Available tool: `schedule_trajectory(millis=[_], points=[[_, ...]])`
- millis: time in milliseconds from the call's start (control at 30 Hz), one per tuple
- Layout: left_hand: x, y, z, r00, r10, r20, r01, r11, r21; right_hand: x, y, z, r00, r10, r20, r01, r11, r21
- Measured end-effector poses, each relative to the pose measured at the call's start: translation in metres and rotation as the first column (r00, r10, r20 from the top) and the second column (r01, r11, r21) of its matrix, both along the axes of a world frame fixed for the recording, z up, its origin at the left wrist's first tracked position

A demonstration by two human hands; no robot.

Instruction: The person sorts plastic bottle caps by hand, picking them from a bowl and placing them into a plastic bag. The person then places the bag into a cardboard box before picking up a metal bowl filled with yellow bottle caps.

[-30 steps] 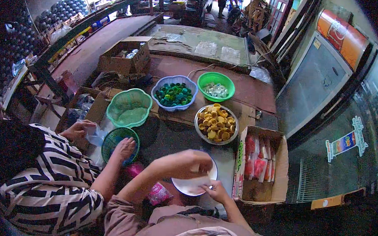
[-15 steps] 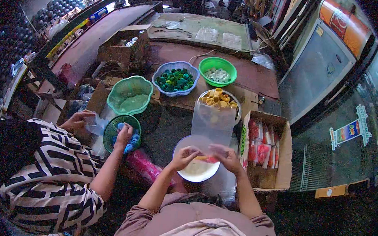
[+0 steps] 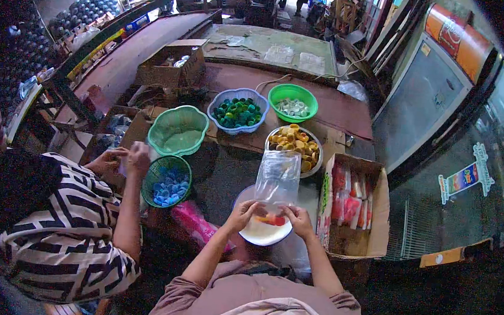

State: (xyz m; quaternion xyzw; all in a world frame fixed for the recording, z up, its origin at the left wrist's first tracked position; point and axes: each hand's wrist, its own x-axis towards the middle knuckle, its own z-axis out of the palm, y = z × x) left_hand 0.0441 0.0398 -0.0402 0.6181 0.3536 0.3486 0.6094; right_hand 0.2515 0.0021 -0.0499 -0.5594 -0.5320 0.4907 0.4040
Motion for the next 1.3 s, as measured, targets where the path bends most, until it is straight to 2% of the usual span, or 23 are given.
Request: schedule_trajectory(millis=[133,200,300,400,433,467,533,633,733,767,833,933,1067,1167,1267,1300], points=[[-0.002,-0.02,-0.018,0.994,0.042,-0.098,-0.035,0.997,0.07,-0.004,-0.02,0.003,0.98,-0.086,0.177,0.073,0.994,0.079],[-0.006,-0.037,-0.037,0.962,0.083,-0.261,-0.077,0.997,0.031,-0.005,-0.04,-0.02,0.952,-0.139,0.271,0.108,0.986,0.127],[-0.014,-0.063,-0.03,0.983,0.021,-0.182,-0.023,1.0,-0.007,-0.005,-0.066,-0.037,0.963,-0.172,0.209,0.161,0.985,0.07],[-0.018,-0.081,-0.029,0.991,0.029,-0.128,-0.048,0.988,-0.149,-0.005,-0.085,-0.062,0.951,-0.238,0.196,0.235,0.971,0.039],[-0.021,-0.082,-0.045,0.987,0.031,-0.156,-0.054,0.988,-0.147,-0.011,-0.089,-0.035,0.955,-0.228,0.188,0.23,0.973,0.009],[-0.023,-0.087,-0.06,0.981,0.036,-0.189,-0.065,0.987,-0.146,-0.011,-0.091,-0.04,0.956,-0.246,0.158,0.249,0.969,0.0],[-0.02,-0.092,-0.055,0.965,0.049,-0.256,-0.087,0.986,-0.139,-0.012,-0.093,-0.055,0.955,-0.28,0.095,0.283,0.959,-0.015],[-0.016,-0.092,-0.047,0.97,0.136,-0.2,-0.147,0.988,-0.04,-0.015,-0.088,-0.061,0.951,-0.31,-0.008,0.309,0.951,-0.023],[-0.012,-0.089,-0.038,0.962,0.233,-0.14,-0.216,0.968,0.123,-0.023,-0.088,-0.028,0.926,-0.345,0.154,0.319,0.932,0.17],[-0.011,-0.087,-0.034,0.957,0.263,-0.123,-0.238,0.953,0.187,-0.023,-0.084,-0.028,0.936,-0.322,0.142,0.304,0.943,0.138],[-0.01,-0.093,-0.025,0.924,0.327,-0.196,-0.29,0.937,0.194,-0.024,-0.089,-0.035,0.953,-0.278,0.119,0.273,0.96,0.058],[-0.011,-0.1,-0.027,0.893,0.373,-0.252,-0.326,0.922,0.209,-0.02,-0.095,-0.078,0.924,-0.274,0.266,0.192,0.935,0.297],[-0.011,-0.106,-0.018,0.901,0.327,-0.286,-0.306,0.945,0.117,-0.029,-0.098,-0.059,0.932,-0.305,0.196,0.269,0.944,0.189],[-0.013,-0.105,-0.016,0.915,0.287,-0.284,-0.249,0.955,0.164,-0.03,-0.099,-0.068,0.921,-0.335,0.197,0.314,0.94,0.132],[-0.009,-0.1,-0.049,0.842,0.456,-0.289,-0.236,0.792,0.563,-0.027,-0.098,-0.082,0.921,-0.353,0.163,0.338,0.934,0.115],[-0.008,-0.1,-0.054,0.839,0.463,-0.286,-0.245,0.79,0.562,-0.028,-0.097,-0.076,0.925,-0.351,0.145,0.341,0.936,0.088]])
